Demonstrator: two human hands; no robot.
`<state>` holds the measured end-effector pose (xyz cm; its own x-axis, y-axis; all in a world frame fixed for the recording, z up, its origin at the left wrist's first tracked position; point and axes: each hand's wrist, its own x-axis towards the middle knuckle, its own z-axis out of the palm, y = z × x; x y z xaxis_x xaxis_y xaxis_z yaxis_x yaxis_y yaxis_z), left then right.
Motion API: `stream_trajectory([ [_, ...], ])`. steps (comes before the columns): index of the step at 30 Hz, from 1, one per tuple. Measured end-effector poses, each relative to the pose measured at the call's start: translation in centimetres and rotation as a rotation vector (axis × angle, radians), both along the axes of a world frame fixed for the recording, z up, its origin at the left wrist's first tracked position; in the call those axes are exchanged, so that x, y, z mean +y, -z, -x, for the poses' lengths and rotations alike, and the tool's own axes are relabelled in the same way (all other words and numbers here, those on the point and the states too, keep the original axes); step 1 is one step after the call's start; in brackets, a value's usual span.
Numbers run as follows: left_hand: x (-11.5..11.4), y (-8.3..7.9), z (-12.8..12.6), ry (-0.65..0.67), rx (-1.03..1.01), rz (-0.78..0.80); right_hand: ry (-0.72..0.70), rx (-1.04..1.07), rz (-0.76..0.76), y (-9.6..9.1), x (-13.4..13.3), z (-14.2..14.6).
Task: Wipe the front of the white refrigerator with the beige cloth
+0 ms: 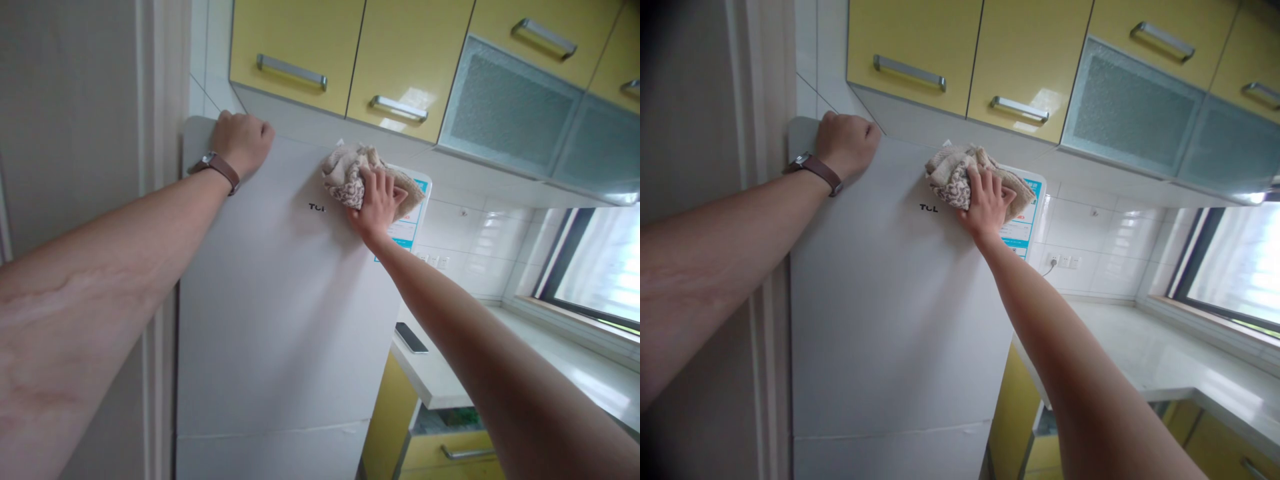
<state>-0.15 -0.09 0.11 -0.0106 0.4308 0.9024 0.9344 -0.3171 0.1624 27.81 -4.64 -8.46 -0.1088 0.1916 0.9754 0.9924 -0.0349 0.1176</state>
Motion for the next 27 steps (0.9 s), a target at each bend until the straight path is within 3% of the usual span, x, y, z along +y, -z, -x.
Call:
stream_trajectory([
  [5,-0.1,0.1,0.0,0.046,-0.023,-0.011,-0.002,-0.008,-0.014,0.3,0.0,0.0],
  [16,-0.2,0.1,-0.3,0.000,-0.004,-0.081,-0.021,-0.013,-0.092,0.7,0.7,-0.4],
  [27,1.0,-0.7,0.0,-0.014,-0.047,-0.036,-0.041,0.068,0.080,1.6,-1.6,1.0],
])
